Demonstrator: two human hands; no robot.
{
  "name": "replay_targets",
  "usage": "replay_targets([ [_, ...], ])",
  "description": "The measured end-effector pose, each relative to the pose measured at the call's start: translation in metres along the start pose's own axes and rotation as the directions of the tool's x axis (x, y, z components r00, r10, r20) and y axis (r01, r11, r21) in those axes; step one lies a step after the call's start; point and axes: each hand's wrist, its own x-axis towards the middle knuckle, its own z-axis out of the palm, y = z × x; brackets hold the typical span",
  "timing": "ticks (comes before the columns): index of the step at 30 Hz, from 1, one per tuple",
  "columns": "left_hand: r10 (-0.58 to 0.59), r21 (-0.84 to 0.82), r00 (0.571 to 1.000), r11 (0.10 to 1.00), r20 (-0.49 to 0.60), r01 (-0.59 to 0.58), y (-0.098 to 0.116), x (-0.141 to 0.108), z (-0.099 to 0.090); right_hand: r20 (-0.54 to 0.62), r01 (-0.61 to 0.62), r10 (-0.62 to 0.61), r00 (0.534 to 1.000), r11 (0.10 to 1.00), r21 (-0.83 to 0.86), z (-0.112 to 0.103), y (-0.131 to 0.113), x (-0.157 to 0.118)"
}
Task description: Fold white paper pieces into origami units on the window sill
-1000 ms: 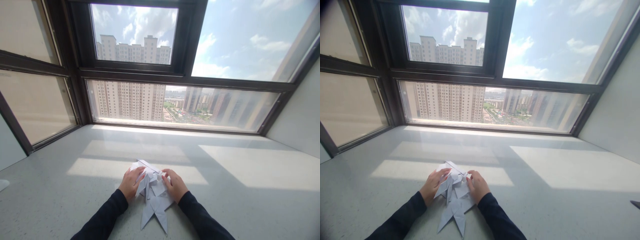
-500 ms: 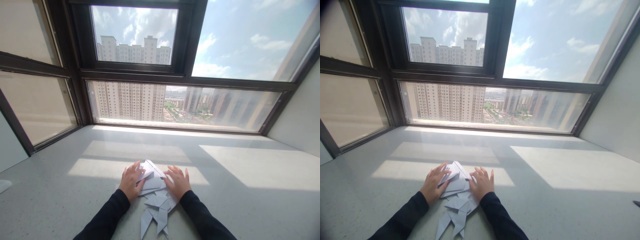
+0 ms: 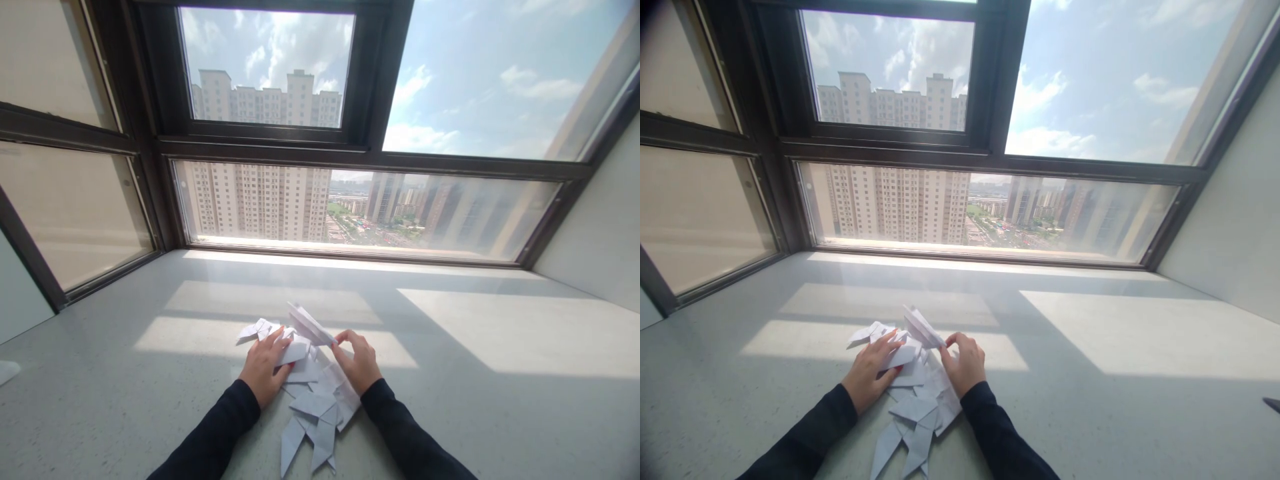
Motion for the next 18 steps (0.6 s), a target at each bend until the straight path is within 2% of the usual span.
replay_targets([
  [4, -0.088, -0.039, 0.994, 0.996, -0.061, 0.086, -0.003, 0.002, -0.004, -0.14, -0.044, 0.07, 0.988, 0.983, 0.178, -0.01, 0.007, 0.008],
  [9, -0.036, -0.203, 0.986, 0.979, -0.166, 0.001, 0.003, 0.003, -0.01, -0.075, -0.05, 0.085, 0.994, 0.922, 0.384, -0.01, 0.005, 0.007],
  [14, -0.089, -0.146, 0.963, 0.988, -0.255, 0.053, 0.012, 0.001, -0.015, -0.149, -0.124, 0.218, 0.964, 0.873, 0.473, -0.014, 0.004, 0.01],
  [16, -0.121, -0.149, 0.959, 0.985, -0.254, 0.085, 0.013, 0.001, -0.013, -0.081, -0.115, 0.182, 0.98, 0.85, 0.515, -0.014, 0.003, 0.01],
  [18, -0.164, -0.185, 0.957, 0.975, -0.24, 0.12, 0.012, 0.002, -0.011, 0.087, -0.115, 0.081, 0.993, 0.85, 0.514, -0.012, 0.001, 0.009],
])
